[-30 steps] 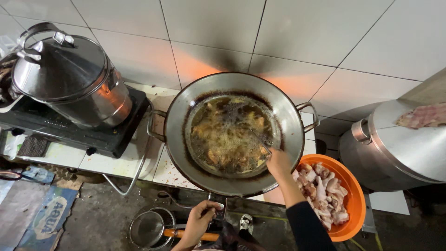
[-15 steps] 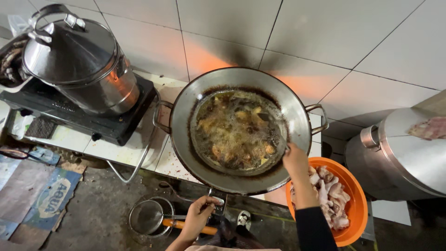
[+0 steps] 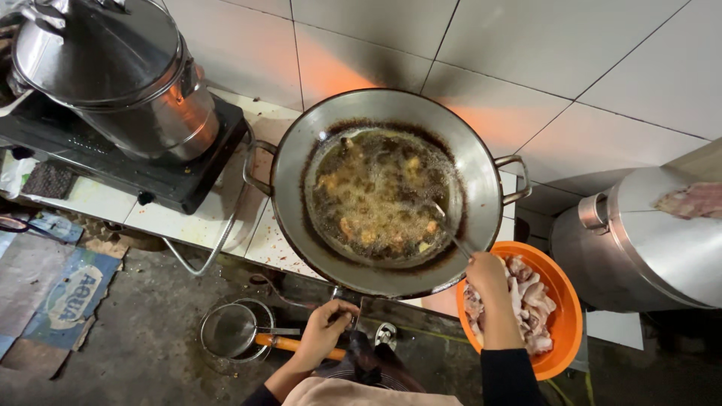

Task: The person deep-fries chicken pieces in a large wok filled with hot oil. They use a metal spatula to stir and turn the chicken pieces to ensure even cooking. The person occasionally adds more raw chicken pieces from an orange bowl into the wok.

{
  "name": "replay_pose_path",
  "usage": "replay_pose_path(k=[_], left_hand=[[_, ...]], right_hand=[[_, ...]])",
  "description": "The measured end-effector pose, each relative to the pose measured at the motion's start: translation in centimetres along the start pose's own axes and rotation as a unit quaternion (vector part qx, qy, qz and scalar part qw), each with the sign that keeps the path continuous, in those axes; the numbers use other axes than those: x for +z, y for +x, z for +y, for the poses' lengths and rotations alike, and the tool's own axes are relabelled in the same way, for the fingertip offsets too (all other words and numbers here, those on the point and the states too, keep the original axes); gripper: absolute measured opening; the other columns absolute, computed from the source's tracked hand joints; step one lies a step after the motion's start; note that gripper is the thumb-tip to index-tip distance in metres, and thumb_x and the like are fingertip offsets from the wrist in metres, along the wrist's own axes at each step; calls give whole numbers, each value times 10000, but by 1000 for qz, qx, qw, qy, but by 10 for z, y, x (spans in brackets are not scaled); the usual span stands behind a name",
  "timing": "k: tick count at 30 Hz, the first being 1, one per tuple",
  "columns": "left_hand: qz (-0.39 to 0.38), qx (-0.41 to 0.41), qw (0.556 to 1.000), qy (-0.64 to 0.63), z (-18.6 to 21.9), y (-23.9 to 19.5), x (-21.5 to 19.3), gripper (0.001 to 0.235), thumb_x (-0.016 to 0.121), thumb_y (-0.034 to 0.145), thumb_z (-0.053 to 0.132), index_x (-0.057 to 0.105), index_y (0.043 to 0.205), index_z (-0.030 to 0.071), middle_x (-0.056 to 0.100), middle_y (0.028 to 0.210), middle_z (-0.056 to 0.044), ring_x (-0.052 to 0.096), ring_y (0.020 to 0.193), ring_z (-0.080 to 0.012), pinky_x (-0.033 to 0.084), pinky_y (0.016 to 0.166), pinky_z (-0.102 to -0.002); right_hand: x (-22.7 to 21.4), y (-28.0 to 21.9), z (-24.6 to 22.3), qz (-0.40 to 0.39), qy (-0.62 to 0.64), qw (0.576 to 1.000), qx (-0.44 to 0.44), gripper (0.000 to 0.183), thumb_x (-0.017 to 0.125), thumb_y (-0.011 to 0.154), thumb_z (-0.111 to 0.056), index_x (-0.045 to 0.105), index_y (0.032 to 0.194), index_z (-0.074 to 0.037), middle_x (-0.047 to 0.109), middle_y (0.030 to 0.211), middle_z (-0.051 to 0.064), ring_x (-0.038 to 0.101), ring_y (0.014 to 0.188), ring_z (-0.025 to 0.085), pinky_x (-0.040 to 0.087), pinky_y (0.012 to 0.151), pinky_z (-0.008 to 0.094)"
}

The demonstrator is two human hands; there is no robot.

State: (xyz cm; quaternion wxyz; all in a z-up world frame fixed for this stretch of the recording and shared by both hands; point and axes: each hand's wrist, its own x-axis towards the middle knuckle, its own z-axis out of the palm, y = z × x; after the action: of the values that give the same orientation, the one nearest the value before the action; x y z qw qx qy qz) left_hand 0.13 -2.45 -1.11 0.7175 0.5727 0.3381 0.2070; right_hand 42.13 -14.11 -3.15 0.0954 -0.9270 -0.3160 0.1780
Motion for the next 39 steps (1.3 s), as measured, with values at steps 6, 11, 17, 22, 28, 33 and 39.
replay_pose_path(k=[6,11,17,22,28,33,39], left_hand=[[3,7,1000,-4,6,-2,-4,174,606,946,-7,733,1066,-3,720,892,-25,615,758,-100,504,701,-249],[7,8,1000,13,8,-5,-4,173,617,941,-1,742,1060,-3,709,871,-13,587,762,-92,483,689,-245],[6,1,1000,-5,3,-3,-1,161,627,945,12,748,1051,2,677,817,-10,592,749,-85,480,678,-238],[3,-6,1000,-15,-1,-3,0,155,621,945,17,738,1047,5,690,830,-8,623,759,-89,499,688,-238],[4,-16,1000,-9,0,-1,2,153,622,949,26,736,1048,1,704,846,-6,624,763,-89,502,696,-237],[-2,-20,1000,2,5,-1,2,150,621,958,29,737,1049,-1,684,821,-15,610,753,-91,484,675,-249],[-9,1,1000,3,13,-2,1,163,609,956,13,737,1054,-3,672,823,-11,597,754,-83,487,683,-239]], right_hand=[[-4,-6,-4,-3,7,1000,-24,265,607,927,-205,780,1022,-28,740,930,233,698,899,388,542,821,478],[-27,-22,-10,-142,127,978,88,315,573,982,-188,725,1225,-58,710,731,118,653,595,220,528,557,396],[-47,-46,-20,-133,141,975,110,349,550,996,-192,717,1280,-77,661,689,115,535,507,211,398,503,380],[-57,-58,-19,-138,154,970,128,370,539,969,-129,727,1281,-67,643,693,102,514,519,199,394,523,382],[-61,-55,1,-136,95,984,66,374,568,950,-180,738,1275,-110,685,680,114,581,537,209,458,577,379],[-78,-59,-5,-143,59,982,112,373,577,954,-210,734,1285,-137,699,711,173,600,569,253,474,611,408],[-110,-70,-44,-69,-50,994,71,325,599,917,-225,772,1179,-141,752,928,133,737,849,308,564,803,455]])
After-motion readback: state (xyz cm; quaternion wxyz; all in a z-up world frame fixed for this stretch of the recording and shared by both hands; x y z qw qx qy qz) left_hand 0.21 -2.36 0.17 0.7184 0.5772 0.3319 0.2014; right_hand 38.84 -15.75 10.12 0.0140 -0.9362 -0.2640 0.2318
